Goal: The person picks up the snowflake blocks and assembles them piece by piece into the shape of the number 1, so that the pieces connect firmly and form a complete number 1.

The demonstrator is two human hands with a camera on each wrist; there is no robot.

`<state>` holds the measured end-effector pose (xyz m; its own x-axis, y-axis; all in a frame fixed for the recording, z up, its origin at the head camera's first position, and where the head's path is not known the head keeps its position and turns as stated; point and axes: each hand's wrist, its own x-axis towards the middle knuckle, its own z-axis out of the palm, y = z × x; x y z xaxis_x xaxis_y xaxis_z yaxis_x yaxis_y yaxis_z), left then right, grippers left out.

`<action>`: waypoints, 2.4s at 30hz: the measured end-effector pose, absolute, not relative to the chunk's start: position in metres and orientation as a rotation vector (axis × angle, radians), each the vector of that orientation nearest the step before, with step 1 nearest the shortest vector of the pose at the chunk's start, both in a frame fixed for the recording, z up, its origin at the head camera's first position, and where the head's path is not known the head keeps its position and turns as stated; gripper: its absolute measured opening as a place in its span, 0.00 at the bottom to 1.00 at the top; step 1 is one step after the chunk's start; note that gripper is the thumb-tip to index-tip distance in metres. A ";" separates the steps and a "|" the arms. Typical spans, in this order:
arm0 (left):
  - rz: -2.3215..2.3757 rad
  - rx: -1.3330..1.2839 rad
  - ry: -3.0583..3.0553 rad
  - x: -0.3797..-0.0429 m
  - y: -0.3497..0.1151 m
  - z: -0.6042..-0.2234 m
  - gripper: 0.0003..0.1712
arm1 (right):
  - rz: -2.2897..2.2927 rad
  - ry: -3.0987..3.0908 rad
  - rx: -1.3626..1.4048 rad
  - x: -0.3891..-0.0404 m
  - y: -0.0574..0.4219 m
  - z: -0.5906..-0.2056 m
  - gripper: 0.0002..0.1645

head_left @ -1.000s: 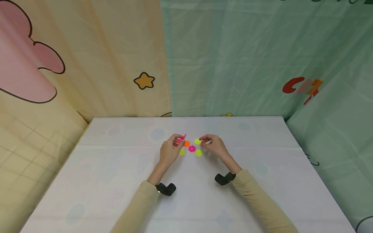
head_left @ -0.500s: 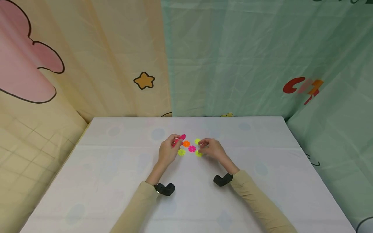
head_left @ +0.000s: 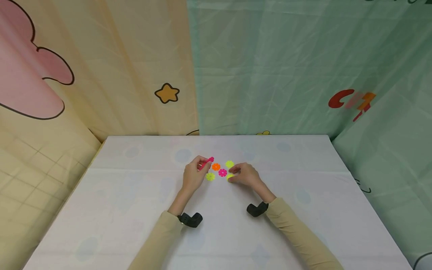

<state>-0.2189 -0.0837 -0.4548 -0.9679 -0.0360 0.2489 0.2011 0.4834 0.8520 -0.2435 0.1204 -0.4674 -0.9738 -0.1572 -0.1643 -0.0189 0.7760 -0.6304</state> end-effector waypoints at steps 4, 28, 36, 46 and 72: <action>-1.502 -0.162 -2.464 -0.219 -0.084 -0.455 0.08 | -0.918 2.785 -0.139 -0.242 0.118 -0.467 0.15; -1.573 -0.187 -2.506 -0.218 -0.079 -0.450 0.10 | -0.873 2.720 -0.186 -0.243 0.123 -0.465 0.10; -1.591 -0.181 -2.504 -0.218 -0.077 -0.450 0.08 | -1.046 2.692 -0.141 -0.242 0.123 -0.455 0.11; -1.589 -0.216 -2.508 -0.217 -0.074 -0.452 0.09 | -1.280 2.844 -0.190 -0.242 0.124 -0.444 0.12; -1.602 -0.231 -2.527 -0.215 -0.059 -0.457 0.10 | -1.681 2.755 -0.180 -0.243 0.120 -0.431 0.14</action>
